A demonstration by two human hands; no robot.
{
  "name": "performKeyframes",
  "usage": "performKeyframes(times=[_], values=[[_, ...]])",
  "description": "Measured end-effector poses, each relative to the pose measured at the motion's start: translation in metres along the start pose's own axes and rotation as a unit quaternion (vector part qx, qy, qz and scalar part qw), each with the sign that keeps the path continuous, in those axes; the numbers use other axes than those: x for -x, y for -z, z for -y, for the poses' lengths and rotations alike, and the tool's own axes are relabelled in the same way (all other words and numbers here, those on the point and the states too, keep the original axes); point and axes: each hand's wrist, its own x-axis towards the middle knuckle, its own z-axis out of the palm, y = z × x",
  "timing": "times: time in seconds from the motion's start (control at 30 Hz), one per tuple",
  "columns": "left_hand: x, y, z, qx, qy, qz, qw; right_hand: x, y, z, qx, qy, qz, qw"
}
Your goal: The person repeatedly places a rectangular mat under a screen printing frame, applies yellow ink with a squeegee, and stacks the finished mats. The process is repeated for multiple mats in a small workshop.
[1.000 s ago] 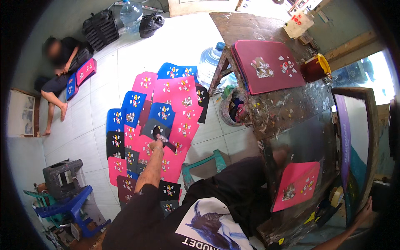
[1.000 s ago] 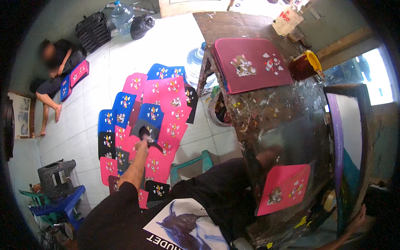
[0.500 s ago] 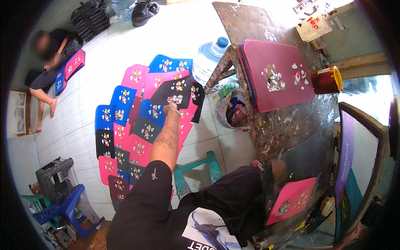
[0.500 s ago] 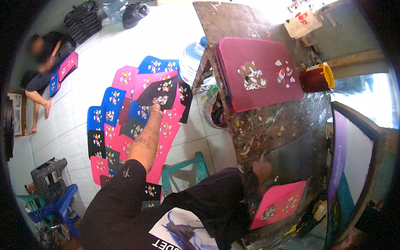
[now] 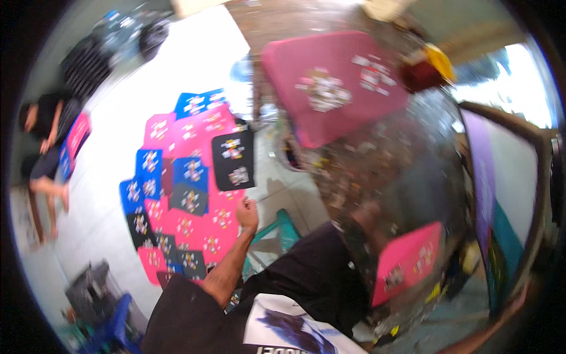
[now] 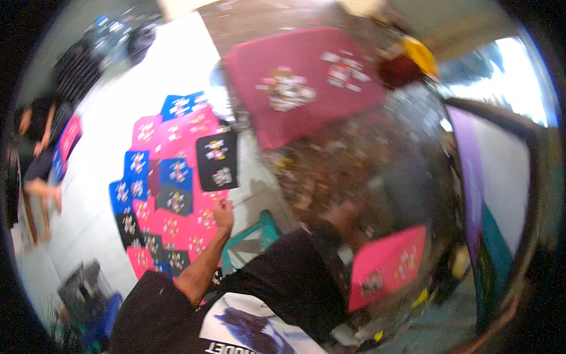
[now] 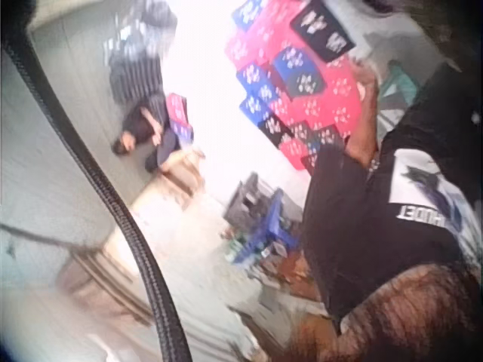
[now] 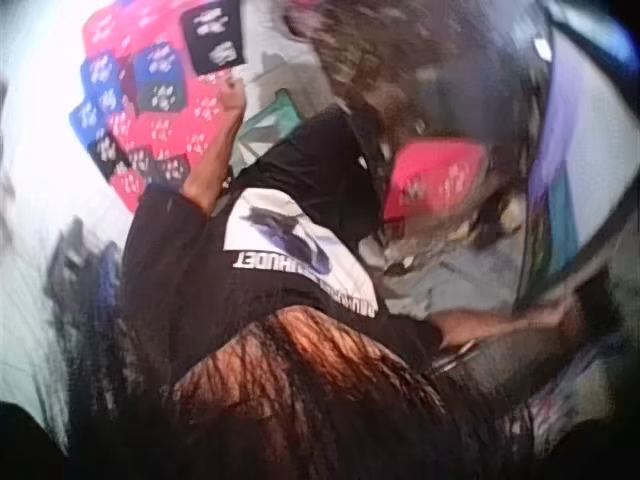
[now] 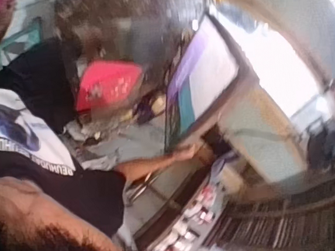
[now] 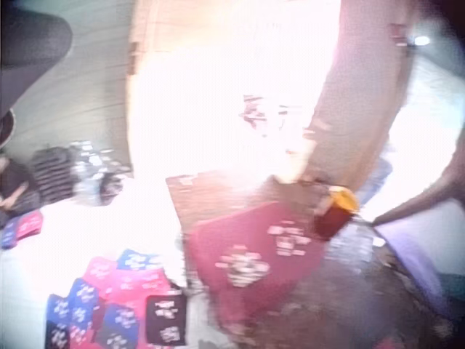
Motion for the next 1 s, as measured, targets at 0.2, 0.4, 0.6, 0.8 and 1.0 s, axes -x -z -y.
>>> performKeyframes(times=[0.2, 0.4, 0.6, 0.8, 1.0], values=[[0.142, 0.075, -0.313, 0.172, -0.482, 0.329, 0.793, -0.019, -0.030, 0.032, 0.100, 0.075, -0.072, 0.990], [0.180, -0.048, -0.397, -0.132, -0.727, 0.478, 0.475, -0.018, -0.053, 0.104, 0.093, 0.187, -0.057, 0.976], [0.196, -0.077, -0.426, -0.238, -0.763, 0.508, 0.322, -0.011, -0.037, 0.128, 0.045, 0.093, 0.004, 0.995], [0.198, -0.081, -0.423, -0.248, -0.772, 0.506, 0.295, -0.005, -0.030, 0.130, 0.048, 0.048, 0.001, 0.998], [0.196, -0.077, -0.421, -0.242, -0.765, 0.510, 0.311, -0.013, -0.035, 0.127, 0.035, 0.059, -0.014, 0.998]])
